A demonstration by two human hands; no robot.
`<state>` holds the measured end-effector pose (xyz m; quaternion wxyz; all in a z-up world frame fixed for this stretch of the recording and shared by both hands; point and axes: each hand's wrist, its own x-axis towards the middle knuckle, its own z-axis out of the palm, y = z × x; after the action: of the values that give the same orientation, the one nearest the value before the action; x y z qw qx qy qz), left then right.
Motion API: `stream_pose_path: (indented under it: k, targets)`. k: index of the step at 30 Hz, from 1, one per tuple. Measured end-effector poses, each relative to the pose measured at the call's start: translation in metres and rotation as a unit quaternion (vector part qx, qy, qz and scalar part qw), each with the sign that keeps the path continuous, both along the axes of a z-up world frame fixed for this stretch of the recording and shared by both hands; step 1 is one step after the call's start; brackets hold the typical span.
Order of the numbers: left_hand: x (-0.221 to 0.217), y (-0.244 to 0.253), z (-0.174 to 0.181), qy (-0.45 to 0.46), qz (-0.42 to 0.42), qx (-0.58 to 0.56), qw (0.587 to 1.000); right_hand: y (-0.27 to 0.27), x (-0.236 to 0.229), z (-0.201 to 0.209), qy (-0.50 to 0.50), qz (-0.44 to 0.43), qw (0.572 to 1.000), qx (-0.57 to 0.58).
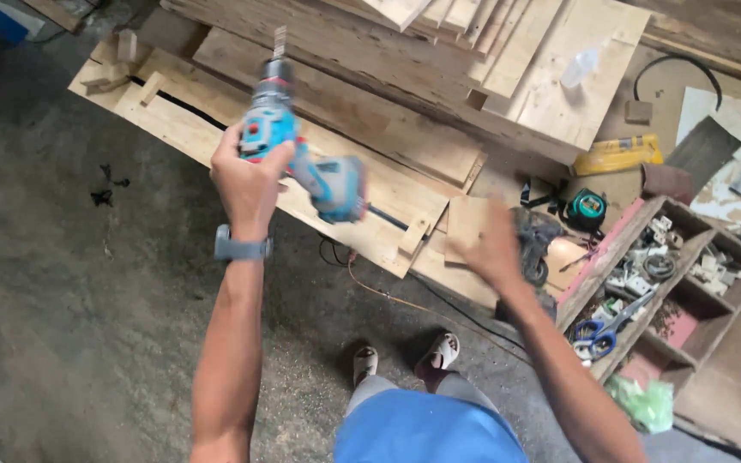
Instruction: Securing a black strip to a wooden frame using a power drill and screws
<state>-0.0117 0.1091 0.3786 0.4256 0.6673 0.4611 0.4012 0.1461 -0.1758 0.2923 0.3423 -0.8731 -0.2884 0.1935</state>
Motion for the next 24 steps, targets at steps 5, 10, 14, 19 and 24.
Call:
stream_pose_path:
  k: [5, 10, 14, 19, 24]
  targets:
    - [-0.007, -0.069, 0.018, -0.051, -0.153, 0.018, 0.987, 0.067, -0.094, 0.039, -0.039, 0.13, 0.969, 0.208]
    - [-0.012, -0.099, -0.011, -0.029, -0.279, -0.111, 0.954, 0.086, -0.132, 0.055, 0.221, -0.144, 0.825, 0.499]
    - [-0.018, -0.077, -0.087, 0.056, -0.428, -0.193, 0.881, 0.017, -0.117, 0.002, -0.013, -0.191, 0.969, 0.153]
    - [-0.02, -0.065, -0.271, 0.401, -0.536, 0.109, 0.735, -0.019, -0.113, -0.037, 0.095, -0.245, 0.956, 0.133]
    - [-0.018, -0.076, -0.312, 0.48, -0.557, 0.212, 0.644, 0.019, -0.113, 0.004, 0.154, -0.241, 0.958, -0.039]
